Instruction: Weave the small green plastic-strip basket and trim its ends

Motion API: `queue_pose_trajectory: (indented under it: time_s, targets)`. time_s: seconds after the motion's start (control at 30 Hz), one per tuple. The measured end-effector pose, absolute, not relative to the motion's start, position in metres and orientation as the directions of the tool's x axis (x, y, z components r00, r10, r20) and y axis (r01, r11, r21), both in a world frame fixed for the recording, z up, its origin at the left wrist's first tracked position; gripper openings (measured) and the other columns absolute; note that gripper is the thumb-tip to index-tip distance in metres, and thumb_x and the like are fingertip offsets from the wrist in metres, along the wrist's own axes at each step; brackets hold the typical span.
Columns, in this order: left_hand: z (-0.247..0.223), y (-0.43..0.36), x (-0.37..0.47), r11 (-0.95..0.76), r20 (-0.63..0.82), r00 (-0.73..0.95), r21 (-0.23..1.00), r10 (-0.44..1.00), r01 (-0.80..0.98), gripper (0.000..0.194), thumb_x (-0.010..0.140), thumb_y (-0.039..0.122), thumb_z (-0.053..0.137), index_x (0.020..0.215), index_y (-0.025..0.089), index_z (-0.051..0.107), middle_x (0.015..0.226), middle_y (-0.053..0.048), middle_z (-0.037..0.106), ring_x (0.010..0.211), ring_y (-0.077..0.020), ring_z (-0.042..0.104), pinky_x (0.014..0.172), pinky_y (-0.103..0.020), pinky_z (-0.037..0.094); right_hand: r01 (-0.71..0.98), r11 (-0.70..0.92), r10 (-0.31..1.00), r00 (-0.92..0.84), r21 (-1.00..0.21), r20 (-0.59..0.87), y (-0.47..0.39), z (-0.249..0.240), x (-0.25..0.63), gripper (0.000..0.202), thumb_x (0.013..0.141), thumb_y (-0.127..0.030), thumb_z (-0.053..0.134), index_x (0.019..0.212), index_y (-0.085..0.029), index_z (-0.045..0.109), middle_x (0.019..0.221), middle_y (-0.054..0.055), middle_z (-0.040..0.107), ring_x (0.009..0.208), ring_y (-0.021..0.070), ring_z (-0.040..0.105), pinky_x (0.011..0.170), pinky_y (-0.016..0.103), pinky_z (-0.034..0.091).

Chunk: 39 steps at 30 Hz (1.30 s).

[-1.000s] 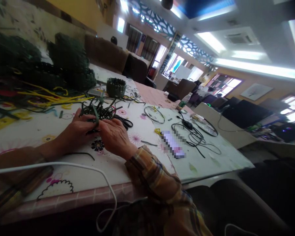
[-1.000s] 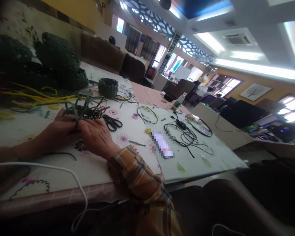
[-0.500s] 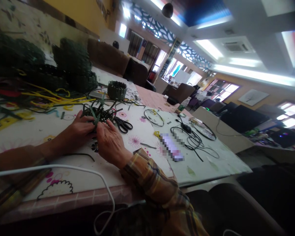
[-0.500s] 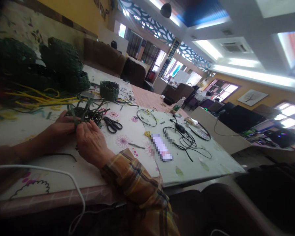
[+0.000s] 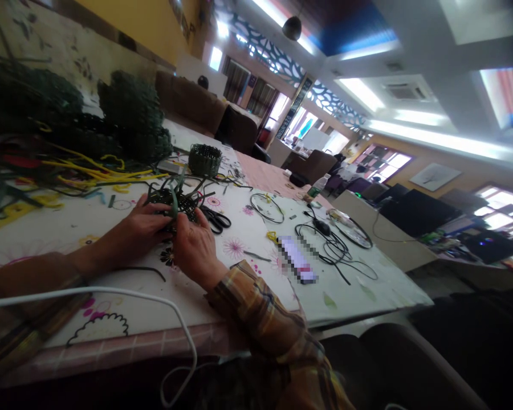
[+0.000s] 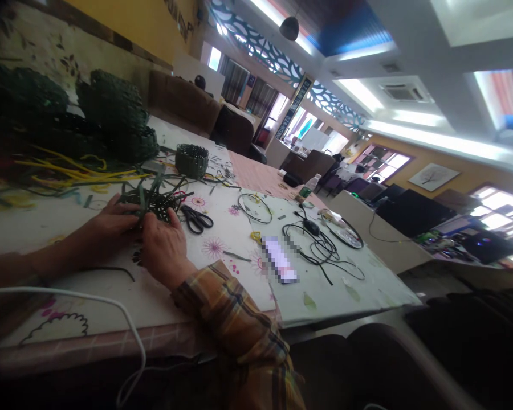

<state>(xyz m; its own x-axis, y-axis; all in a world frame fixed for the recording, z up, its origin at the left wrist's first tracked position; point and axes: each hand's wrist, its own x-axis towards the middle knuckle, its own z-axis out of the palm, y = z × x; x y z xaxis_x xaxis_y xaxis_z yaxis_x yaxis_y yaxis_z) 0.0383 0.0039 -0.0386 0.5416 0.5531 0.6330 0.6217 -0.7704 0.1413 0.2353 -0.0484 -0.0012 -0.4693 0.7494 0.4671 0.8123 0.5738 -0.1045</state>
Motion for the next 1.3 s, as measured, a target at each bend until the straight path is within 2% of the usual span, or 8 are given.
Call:
queue_pose_trajectory:
  time_s: [0.2,0.4,0.53,0.63,0.77,0.9,1.13,1.3]
  targets:
    - [-0.040,0.003,0.038,-0.773,0.674,0.514,0.137,0.531,0.620,0.026,0.098,0.036,0.054,0.117,0.020,0.062,0.122,-0.014,0.075,0.126,-0.0283,0.065,0.129,-0.059,0.023,0.773,0.624,0.721,-0.512,-0.116,0.468,-0.028,-0.020,0.240,0.023,0.095,-0.012,0.049,0.116,-0.018,0.056,0.090,0.006,0.076,0.094,0.0214,0.075,0.128,0.037,0.033]
    - [-0.038,0.001,0.038,-0.784,0.671,0.548,0.082,0.500,0.615,0.024,0.100,0.036,0.051,0.114,0.018,0.058,0.121,-0.019,0.074,0.126,-0.0303,0.065,0.128,-0.062,0.025,0.753,0.640,0.738,-0.549,-0.150,0.392,-0.019,-0.020,0.244,0.026,0.092,-0.007,0.052,0.116,-0.014,0.057,0.093,0.008,0.075,0.099,0.0233,0.073,0.128,0.042,0.032]
    - [-0.036,0.000,0.039,-0.766,0.654,0.545,0.084,0.525,0.637,0.021,0.099,0.038,0.054,0.110,0.020,0.057,0.123,-0.018,0.073,0.128,-0.0305,0.064,0.127,-0.063,0.028,0.672,0.659,0.752,-0.574,-0.339,0.325,-0.009,-0.006,0.249,0.020,0.093,-0.011,0.058,0.112,-0.016,0.060,0.108,0.010,0.074,0.108,0.0222,0.070,0.103,0.033,0.053]
    - [-0.036,0.000,0.039,-0.740,0.649,0.522,0.095,0.553,0.666,0.020,0.098,0.037,0.055,0.107,0.020,0.057,0.124,-0.018,0.072,0.129,-0.0313,0.062,0.125,-0.063,0.031,0.612,0.657,0.750,-0.591,-0.441,0.298,-0.001,-0.002,0.252,0.010,0.093,-0.012,0.062,0.101,-0.017,0.063,0.106,0.006,0.074,0.101,0.0194,0.070,0.089,0.028,0.054]
    - [-0.037,0.001,0.038,-0.752,0.654,0.531,0.091,0.539,0.652,0.020,0.099,0.038,0.053,0.107,0.020,0.058,0.125,-0.018,0.071,0.128,-0.0309,0.062,0.126,-0.063,0.030,0.564,0.715,0.696,-0.633,-0.413,0.339,0.004,-0.008,0.256,0.007,0.092,-0.012,0.068,0.095,-0.018,0.064,0.096,0.003,0.074,0.100,0.0180,0.070,0.106,0.031,0.049]
    - [-0.035,0.003,0.037,-0.765,0.655,0.516,0.151,0.552,0.627,0.022,0.098,0.041,0.056,0.107,0.021,0.059,0.123,-0.015,0.071,0.127,-0.0310,0.062,0.125,-0.065,0.030,0.575,0.750,0.662,-0.646,-0.328,0.381,0.005,-0.014,0.258,0.010,0.094,-0.013,0.068,0.103,-0.018,0.067,0.099,0.003,0.076,0.103,0.0187,0.072,0.126,0.039,0.033]
    - [-0.036,0.004,0.037,-0.749,0.636,0.493,0.211,0.593,0.629,0.024,0.095,0.042,0.058,0.108,0.022,0.062,0.126,-0.014,0.071,0.130,-0.0308,0.061,0.126,-0.066,0.027,0.575,0.741,0.671,-0.660,-0.347,0.338,0.004,-0.009,0.258,0.011,0.094,-0.009,0.066,0.099,-0.019,0.066,0.096,0.001,0.077,0.098,0.0181,0.073,0.130,0.044,0.027]
    - [-0.035,0.004,0.037,-0.750,0.654,0.481,0.208,0.584,0.628,0.025,0.096,0.043,0.057,0.106,0.021,0.061,0.123,-0.016,0.071,0.129,-0.0314,0.062,0.125,-0.066,0.028,0.542,0.744,0.664,-0.667,-0.390,0.339,0.009,-0.009,0.255,0.011,0.091,-0.007,0.068,0.090,-0.017,0.065,0.089,0.000,0.074,0.095,0.0168,0.072,0.123,0.037,0.038]
